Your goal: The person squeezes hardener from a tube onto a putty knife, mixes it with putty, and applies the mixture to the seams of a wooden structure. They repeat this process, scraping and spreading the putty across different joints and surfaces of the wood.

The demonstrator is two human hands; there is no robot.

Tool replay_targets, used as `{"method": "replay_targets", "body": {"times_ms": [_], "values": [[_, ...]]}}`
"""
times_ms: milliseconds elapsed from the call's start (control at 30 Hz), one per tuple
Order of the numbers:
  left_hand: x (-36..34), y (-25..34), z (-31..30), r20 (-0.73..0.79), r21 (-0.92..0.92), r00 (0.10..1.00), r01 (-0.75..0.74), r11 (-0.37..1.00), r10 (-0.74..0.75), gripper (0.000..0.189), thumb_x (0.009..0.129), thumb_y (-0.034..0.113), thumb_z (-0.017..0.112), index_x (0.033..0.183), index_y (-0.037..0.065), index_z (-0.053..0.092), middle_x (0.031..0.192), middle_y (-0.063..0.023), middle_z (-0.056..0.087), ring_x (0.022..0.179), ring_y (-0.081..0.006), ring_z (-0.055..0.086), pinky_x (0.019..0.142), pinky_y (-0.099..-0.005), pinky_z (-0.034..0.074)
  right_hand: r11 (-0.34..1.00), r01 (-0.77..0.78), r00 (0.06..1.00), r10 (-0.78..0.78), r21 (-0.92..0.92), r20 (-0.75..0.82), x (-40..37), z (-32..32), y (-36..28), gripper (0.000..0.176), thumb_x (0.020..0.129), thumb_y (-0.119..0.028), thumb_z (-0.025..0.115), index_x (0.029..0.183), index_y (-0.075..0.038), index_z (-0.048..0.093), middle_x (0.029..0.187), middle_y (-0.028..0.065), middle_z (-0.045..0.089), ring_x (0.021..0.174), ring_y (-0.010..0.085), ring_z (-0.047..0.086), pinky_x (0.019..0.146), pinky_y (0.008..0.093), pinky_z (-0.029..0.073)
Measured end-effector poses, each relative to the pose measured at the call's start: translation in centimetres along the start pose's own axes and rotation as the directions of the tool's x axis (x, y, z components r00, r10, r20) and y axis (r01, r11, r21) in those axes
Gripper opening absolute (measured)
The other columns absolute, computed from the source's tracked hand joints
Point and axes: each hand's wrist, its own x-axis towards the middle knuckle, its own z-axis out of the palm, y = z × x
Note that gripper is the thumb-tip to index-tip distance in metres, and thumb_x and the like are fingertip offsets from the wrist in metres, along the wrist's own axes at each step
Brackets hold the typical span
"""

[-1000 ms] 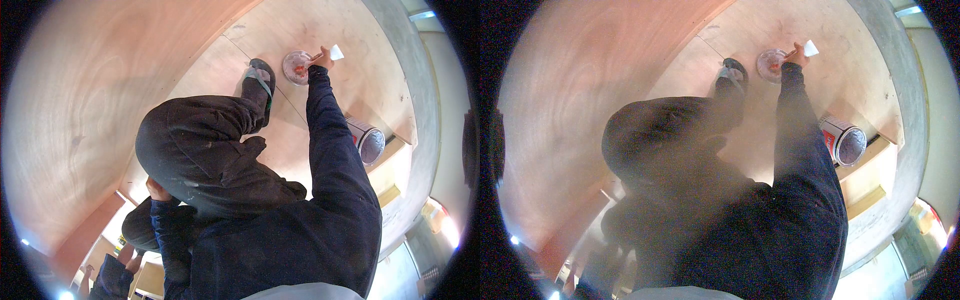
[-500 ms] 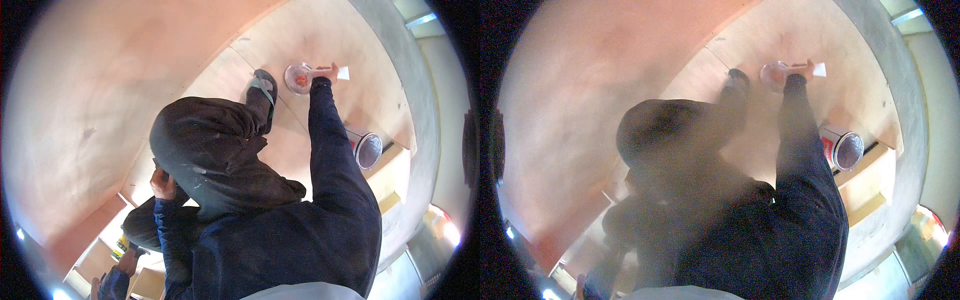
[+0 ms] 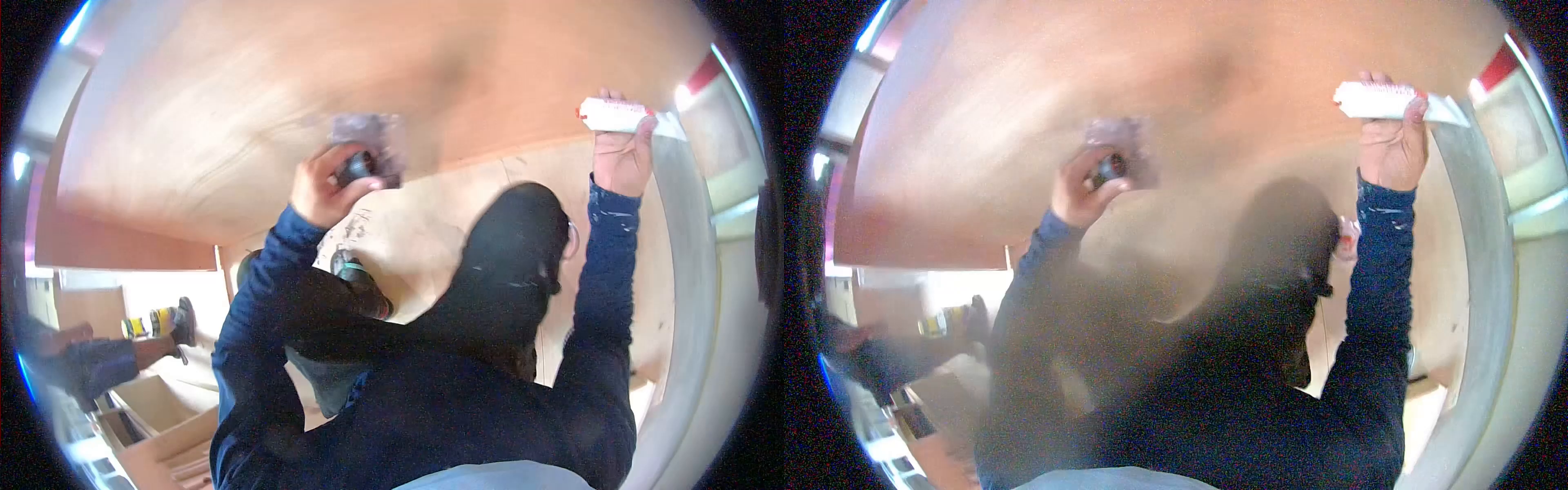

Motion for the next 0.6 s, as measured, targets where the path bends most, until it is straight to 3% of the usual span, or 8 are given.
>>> {"method": "replay_targets", "body": {"times_ms": [67,167,233,300,333,367,433,600], "values": [[0.4,0.6,-0.7,-0.028,-0.125,0.992,0.122,0.985,-0.126,0.043,0.069,0.028,0.083,0.099,0.001,0.065,0.083,-0.014,0.063,0.073,-0.0226,0.062,0.067,-0.0313,0.049,0.99,0.051,0.871,0.02,-0.131,0.49,-0.5,6.4,0.9,0.029,0.092,-0.026,0.057,0.111,-0.004,0.052,0.109,0.0192,0.061,0.105,0.0327,0.059,0.089,0.0486,0.049],[-0.5,-1.5,0.3,-0.164,-0.315,0.982,0.037,0.948,-0.093,0.04,0.07,0.024,0.082,0.098,0.0,0.065,0.082,-0.0105,0.063,0.074,-0.0174,0.061,0.068,-0.0288,0.048,0.921,0.036,0.781,0.216,-0.388,0.585,-3.4,14.0,4.0,0.028,0.088,-0.015,0.063,0.111,-0.004,0.05,0.105,0.0159,0.062,0.099,0.0274,0.061,0.087,0.0407,0.051],[-1.6,-0.1,0.3,-0.206,-0.541,0.946,0.104,0.835,-0.251,0.034,0.075,0.017,0.08,0.098,-0.003,0.064,0.088,-0.0063,0.062,0.08,-0.0117,0.058,0.072,-0.0266,0.049,0.926,-0.038,0.728,0.284,-0.377,0.624,-5.8,16.1,7.3,0.029,0.084,-0.003,0.064,0.109,-0.003,0.05,0.103,0.0139,0.062,0.096,0.0246,0.062,0.085,0.0358,0.051],[-2.4,0.1,1.0,-0.053,-0.804,0.875,0.248,0.54,-0.481,0.033,0.076,0.014,0.079,0.099,-0.004,0.064,0.091,-0.006,0.063,0.082,-0.0119,0.059,0.073,-0.027,0.049,0.826,0.069,0.738,0.335,-0.56,0.586,-7.8,15.9,9.7,0.04,0.088,-0.021,0.065,0.117,-0.001,0.045,0.104,0.02,0.063,0.097,0.0299,0.063,0.085,0.0438,0.051],[-2.9,-1.3,1.6,-0.023,-0.872,0.895,0.201,0.446,-0.446,0.033,0.076,0.015,0.079,0.098,-0.003,0.064,0.09,-0.0069,0.063,0.083,-0.0131,0.06,0.073,-0.0281,0.05,0.789,0.112,0.757,0.326,-0.604,0.567,-8.4,15.0,11.3,0.04,0.088,-0.02,0.065,0.117,-0.001,0.044,0.104,0.0203,0.063,0.096,0.0301,0.063,0.085,0.0437,0.051],[-2.9,-1.7,0.9,-0.164,-0.595,0.944,0.135,0.792,-0.285,0.035,0.073,0.019,0.081,0.097,-0.001,0.064,0.089,-0.0096,0.063,0.081,-0.0165,0.062,0.072,-0.03,0.05,0.752,0.152,0.775,0.312,-0.641,0.55,-8.9,13.9,12.6,0.04,0.088,-0.019,0.064,0.118,-0.001,0.044,0.104,0.0205,0.062,0.096,0.0302,0.063,0.085,0.0437,0.051],[-2.9,-3.3,1.5,-0.276,-0.472,0.951,-0.009,0.881,-0.138,0.04,0.069,0.024,0.083,0.096,0.002,0.065,0.087,-0.0137,0.063,0.08,-0.0239,0.064,0.071,-0.0329,0.051,0.752,-0.009,0.79,0.409,-0.659,0.456,-10.4,12.5,14.3,0.036,0.091,-0.017,0.061,0.119,-0.001,0.044,0.106,0.0192,0.061,0.098,0.0299,0.062,0.089,0.0429,0.049],[-4.2,-1.3,2.9,-0.448,-0.346,0.883,-0.028,0.938,-0.139,0.044,0.07,0.034,0.08,0.097,0.002,0.064,0.086,-0.0158,0.063,0.076,-0.0334,0.064,0.065,-0.038,0.052,0.83,-0.155,0.826,0.407,-0.536,0.39,-10.8,10.3,15.1,0.035,0.094,-0.018,0.054,0.122,0.0,0.043,0.111,0.0188,0.057,0.101,0.0285,0.058,0.093,0.0437,0.046]]}}
